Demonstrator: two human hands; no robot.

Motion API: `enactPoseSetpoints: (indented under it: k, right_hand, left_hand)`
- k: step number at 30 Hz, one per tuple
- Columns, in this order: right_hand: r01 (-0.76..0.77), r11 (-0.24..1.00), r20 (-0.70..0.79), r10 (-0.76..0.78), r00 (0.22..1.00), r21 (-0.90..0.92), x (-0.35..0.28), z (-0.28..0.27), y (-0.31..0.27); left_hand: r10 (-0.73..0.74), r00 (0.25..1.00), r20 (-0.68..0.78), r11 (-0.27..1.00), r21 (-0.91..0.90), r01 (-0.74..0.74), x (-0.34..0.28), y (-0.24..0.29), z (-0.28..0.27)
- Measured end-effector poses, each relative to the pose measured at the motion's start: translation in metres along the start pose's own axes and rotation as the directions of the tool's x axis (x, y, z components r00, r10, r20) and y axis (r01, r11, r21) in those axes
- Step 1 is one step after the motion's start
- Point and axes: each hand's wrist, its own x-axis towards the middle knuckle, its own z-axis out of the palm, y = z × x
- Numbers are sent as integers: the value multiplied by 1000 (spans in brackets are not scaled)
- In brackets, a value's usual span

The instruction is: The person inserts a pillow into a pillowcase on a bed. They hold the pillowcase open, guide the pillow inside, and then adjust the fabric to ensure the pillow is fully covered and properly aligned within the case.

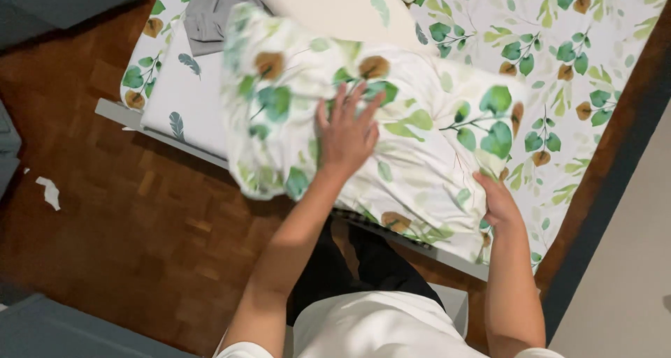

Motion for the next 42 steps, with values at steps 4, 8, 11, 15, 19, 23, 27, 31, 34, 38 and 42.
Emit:
enactPoseSetpoints:
  k: [4, 8, 11, 15, 19, 23, 27, 31, 34, 38, 42]
  right_hand:
    - [-76, 997, -132, 72, 989, -29, 11, -45, 72]
    - [-288, 731, -390, 32, 920, -619, 78, -101, 208]
    - [-224, 586, -435, -247, 866, -779, 85, -52, 192]
    - [460, -45, 262, -868, 422, -887, 61, 90, 140]
    - [589, -157, 569, -539, 622, -793, -16, 202, 84]
    - [615, -197, 645, -270, 715, -764, -29, 249, 97]
    - [351, -281, 428, -291, 856, -893, -12, 259, 137]
    - [253, -375, 442, -603, 664, -892, 50, 233, 185]
    - [306, -285, 417, -679, 604, -908, 80, 214, 177]
    - [273, -62, 271, -448, 852, -960, 60, 188, 116]
    - [307, -52, 308, -303, 902, -950, 61, 148, 146]
  left_hand:
    - [-39, 927, 372, 999, 37, 27, -98, -23, 63]
    - [-241, 642, 728, 970, 157, 186, -171, -73, 88]
    - [-300, 705, 643, 953, 160, 259, -183, -81, 82]
    - [-614, 715, 334, 783, 144, 605, -180, -97, 86]
    - [-921, 372, 115, 387, 158, 909, -195, -149, 124]
    - [-946, 102, 308, 106, -4, 994, -252, -217, 205]
    - [-929, 131, 346, 57, -217, 975, -257, -247, 237]
    - [-887, 46, 460, -170, -417, 893, -186, -206, 128]
    - [-889, 243, 388, -35, -586, 810, -141, -210, 57]
    - [-910, 414, 27, 326, -571, 754, -120, -290, 27]
    - [-902, 367, -227, 428, -575, 697, -91, -366, -6]
